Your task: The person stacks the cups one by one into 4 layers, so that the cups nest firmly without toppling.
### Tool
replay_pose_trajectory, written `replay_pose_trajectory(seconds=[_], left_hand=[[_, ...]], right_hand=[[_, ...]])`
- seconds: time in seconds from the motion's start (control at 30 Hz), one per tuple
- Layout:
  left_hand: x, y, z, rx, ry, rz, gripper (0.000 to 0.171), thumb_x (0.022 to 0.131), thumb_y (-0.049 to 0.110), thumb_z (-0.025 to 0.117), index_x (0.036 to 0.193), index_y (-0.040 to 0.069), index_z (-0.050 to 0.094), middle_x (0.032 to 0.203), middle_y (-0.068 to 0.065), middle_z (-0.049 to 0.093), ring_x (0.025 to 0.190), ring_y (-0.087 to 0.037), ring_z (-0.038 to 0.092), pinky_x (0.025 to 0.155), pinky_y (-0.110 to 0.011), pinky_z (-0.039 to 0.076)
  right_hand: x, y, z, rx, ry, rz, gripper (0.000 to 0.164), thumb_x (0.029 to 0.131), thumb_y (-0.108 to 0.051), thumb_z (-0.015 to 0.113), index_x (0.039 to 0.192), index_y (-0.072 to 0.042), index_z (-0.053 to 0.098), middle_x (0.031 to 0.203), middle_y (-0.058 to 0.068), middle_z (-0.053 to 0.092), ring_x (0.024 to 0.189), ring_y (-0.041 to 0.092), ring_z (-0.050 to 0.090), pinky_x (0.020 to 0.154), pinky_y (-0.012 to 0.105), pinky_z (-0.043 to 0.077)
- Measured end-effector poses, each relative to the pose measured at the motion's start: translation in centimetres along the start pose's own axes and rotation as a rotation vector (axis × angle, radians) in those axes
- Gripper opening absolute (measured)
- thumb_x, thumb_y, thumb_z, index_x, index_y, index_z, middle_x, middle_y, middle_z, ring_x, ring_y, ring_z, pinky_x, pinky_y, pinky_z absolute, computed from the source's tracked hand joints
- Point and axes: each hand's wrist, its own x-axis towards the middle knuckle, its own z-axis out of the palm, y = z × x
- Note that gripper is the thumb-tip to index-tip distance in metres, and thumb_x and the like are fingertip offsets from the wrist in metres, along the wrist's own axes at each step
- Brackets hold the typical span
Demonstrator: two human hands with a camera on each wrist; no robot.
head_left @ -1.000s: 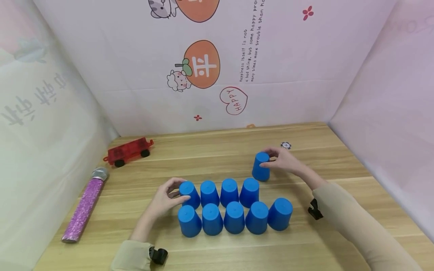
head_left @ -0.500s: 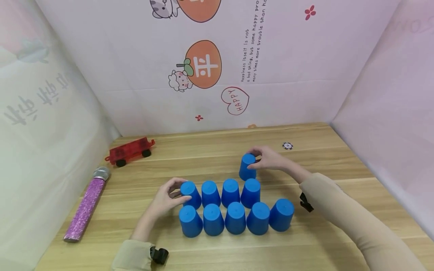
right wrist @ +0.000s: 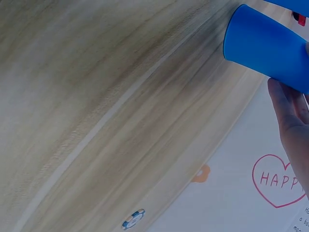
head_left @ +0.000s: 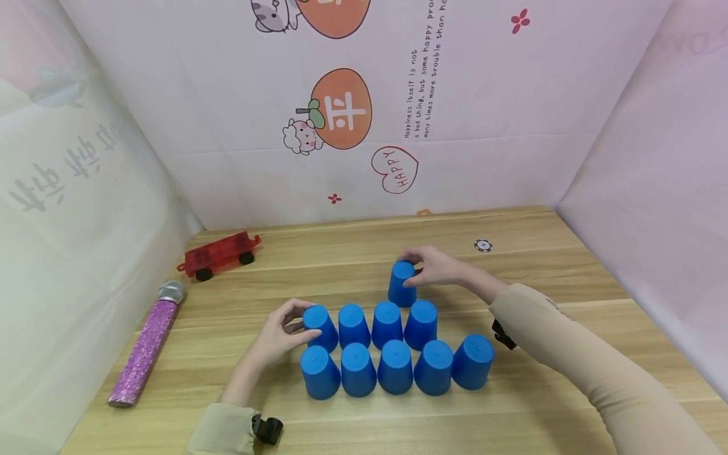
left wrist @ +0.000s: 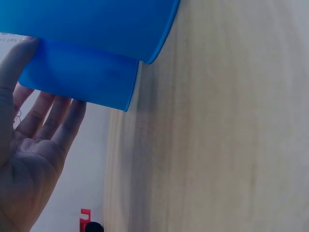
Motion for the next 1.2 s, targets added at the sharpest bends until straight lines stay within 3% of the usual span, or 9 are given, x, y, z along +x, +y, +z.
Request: replay_pose_trajectory(seconds=[0.5, 0.77, 0.9, 1.2], left_hand=[[-0.1, 0.4, 0.0, 0.04, 0.029, -0.043, 0.046, 0.08, 0.026, 0.075, 0.12, 0.015, 0.056, 0.12, -0.009, 0.06, 0.115, -0.029, 0.057, 0.097, -0.047, 0.048], [-0.1, 0.6, -0.1, 0.07, 0.023, -0.022, 0.047, 0.08, 0.027, 0.075, 0.121, 0.015, 0.056, 0.12, -0.009, 0.061, 0.114, -0.029, 0.057, 0.095, -0.047, 0.049], [-0.1, 0.5, -0.3, 0.068, 0.02, -0.016, 0.046, 0.081, 0.025, 0.075, 0.121, 0.014, 0.056, 0.12, -0.009, 0.061, 0.114, -0.029, 0.057, 0.095, -0.047, 0.049], [0.1, 0.4, -1.2, 0.077, 0.035, 0.025, 0.043, 0.08, 0.022, 0.075, 0.117, 0.011, 0.056, 0.117, -0.013, 0.061, 0.111, -0.032, 0.058, 0.091, -0.047, 0.052]], right_hand=[[0.4, -0.2, 0.2, 0.008, -0.016, 0.003, 0.048, 0.081, -0.012, 0.073, 0.122, 0.003, 0.053, 0.117, 0.018, 0.061, 0.111, 0.034, 0.058, 0.088, 0.042, 0.054], [0.3, -0.3, -0.3, 0.0, -0.021, -0.007, 0.056, 0.081, -0.017, 0.074, 0.127, 0.002, 0.049, 0.123, 0.02, 0.058, 0.115, 0.037, 0.056, 0.093, 0.049, 0.05], [-0.3, -0.1, -0.9, 0.006, 0.013, -0.007, 0.059, 0.081, -0.018, 0.074, 0.129, 0.003, 0.047, 0.124, 0.025, 0.056, 0.115, 0.041, 0.055, 0.094, 0.055, 0.047], [-3.1, 1.0, -2.3, 0.002, 0.113, 0.036, 0.048, 0.087, -0.02, 0.068, 0.126, 0.001, 0.051, 0.122, 0.025, 0.059, 0.112, 0.04, 0.057, 0.091, 0.051, 0.051]])
